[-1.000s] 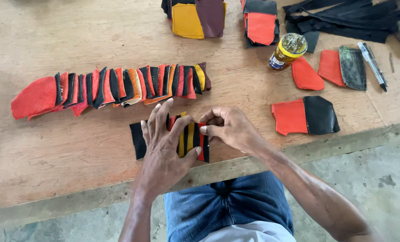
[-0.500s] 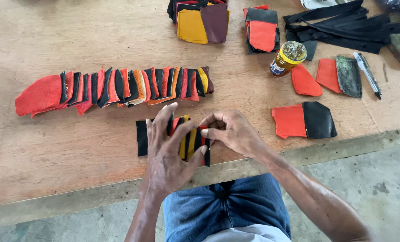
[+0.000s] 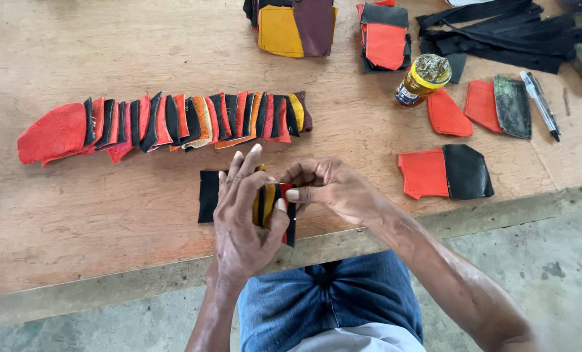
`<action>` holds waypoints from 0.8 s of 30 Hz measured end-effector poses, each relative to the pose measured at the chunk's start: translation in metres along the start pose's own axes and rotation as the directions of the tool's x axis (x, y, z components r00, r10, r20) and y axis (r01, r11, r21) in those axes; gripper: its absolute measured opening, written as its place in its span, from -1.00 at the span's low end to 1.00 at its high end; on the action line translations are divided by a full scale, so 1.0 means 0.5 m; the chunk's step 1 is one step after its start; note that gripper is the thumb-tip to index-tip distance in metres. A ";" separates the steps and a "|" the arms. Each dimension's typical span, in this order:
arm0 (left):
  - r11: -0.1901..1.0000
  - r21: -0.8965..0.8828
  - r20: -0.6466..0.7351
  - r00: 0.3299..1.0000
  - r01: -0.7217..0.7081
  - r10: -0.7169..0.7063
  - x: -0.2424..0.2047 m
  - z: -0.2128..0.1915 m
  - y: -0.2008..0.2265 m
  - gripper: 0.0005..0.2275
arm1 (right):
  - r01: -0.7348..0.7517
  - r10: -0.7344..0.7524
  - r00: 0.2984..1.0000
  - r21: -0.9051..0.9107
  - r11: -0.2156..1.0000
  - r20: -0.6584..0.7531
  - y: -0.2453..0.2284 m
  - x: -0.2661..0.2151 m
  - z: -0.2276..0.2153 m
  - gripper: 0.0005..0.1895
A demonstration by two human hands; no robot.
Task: The person pairs and stacks small leather scraps of various colors, including red, yellow, and black, by hand on a wooden workbench.
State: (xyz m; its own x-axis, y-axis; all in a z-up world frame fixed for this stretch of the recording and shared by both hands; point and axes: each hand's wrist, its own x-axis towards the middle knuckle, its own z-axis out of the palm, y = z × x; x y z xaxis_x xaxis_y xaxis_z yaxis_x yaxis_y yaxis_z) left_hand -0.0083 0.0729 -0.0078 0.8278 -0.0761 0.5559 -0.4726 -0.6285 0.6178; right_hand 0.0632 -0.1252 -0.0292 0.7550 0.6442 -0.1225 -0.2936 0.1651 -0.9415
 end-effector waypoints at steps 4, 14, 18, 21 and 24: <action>0.993 0.110 -0.094 0.995 -0.030 0.040 -0.004 -0.002 -0.001 -0.66 | -0.024 -0.005 0.992 -0.224 0.974 -0.128 -0.021 0.001 0.023 -0.76; 0.945 0.318 -0.062 0.996 0.074 -0.058 -0.002 0.042 -0.010 -0.64 | -0.087 -0.010 0.952 -0.302 0.949 -0.306 -0.006 -0.032 0.017 -0.82; 0.916 0.379 -0.105 0.990 0.129 -0.096 0.007 0.043 -0.016 -0.64 | -0.068 -0.147 0.917 -0.507 0.859 -0.371 -0.061 -0.079 -0.002 -0.85; 0.900 0.409 -0.127 0.986 0.151 -0.108 0.007 0.042 -0.014 -0.65 | 0.098 -0.725 0.684 -0.974 0.205 -0.084 -0.127 -0.152 -0.019 -0.80; 0.920 0.386 -0.062 0.997 0.068 -0.048 0.009 0.040 -0.004 -0.63 | -0.109 -0.703 0.701 -0.955 -0.275 0.122 -0.121 -0.189 -0.006 -0.82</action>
State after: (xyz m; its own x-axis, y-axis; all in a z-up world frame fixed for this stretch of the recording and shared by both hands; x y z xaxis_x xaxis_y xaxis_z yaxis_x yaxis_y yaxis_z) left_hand 0.0026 0.0585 -0.0177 0.8293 0.0022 0.5587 -0.2617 -0.8820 0.3919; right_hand 0.0113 -0.1985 0.0385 0.6638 0.4266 0.6143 0.5584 -0.8291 -0.0275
